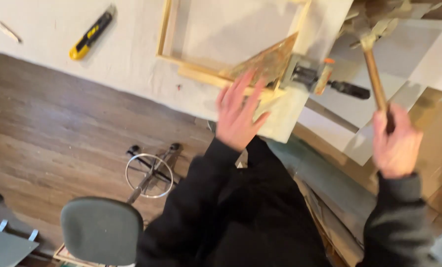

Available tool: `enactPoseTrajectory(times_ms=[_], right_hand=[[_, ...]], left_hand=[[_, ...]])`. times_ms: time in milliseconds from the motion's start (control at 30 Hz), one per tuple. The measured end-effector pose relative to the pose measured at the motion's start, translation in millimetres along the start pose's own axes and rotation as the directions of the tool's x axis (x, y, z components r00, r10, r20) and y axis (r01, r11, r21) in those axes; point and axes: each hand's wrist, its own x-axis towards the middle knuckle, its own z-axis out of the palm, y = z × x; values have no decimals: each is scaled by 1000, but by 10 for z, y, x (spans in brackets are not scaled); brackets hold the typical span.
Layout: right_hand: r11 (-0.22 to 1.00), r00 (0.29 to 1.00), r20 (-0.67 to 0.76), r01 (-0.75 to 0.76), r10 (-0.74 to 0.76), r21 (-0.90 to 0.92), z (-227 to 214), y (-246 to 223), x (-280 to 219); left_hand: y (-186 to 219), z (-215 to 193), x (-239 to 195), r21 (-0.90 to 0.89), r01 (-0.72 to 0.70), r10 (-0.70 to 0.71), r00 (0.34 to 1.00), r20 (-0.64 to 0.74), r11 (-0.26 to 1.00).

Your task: Assembling wooden picture frame components using a miter clamp, wood glue, and a hammer.

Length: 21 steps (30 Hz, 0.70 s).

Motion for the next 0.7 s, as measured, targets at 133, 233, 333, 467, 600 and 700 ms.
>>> enactPoseTrajectory(times_ms=[133, 233, 333, 467, 600, 700], right_hand=[[908, 912, -7, 408, -410, -101, 60, -34, 1322], [759, 772, -11, 621, -635, -198, 456, -5, 2301], [793, 825, 109, 563, -554, -233, 876, 100, 2863], [756, 792, 124, 608, -597, -242, 726, 242, 2852], [856, 677, 530, 456, -511, 244, 573, 496, 2160], [999, 295, 955, 34, -21, 11, 913, 953, 1816]], left_hand=[[-44, -101, -724, -110, 254, -268, 952, -147, 961], [-100, 79, -1105, -277, 574, -588, 808, 41, 770], [-122, 288, -1276, -331, 803, -738, 591, 327, 496], [-193, 593, -1424, -201, 791, -749, 611, 257, 577], [-137, 645, -1430, -137, 844, -805, 536, 254, 519], [-46, 546, -1240, -134, 765, -761, 642, 91, 630]])
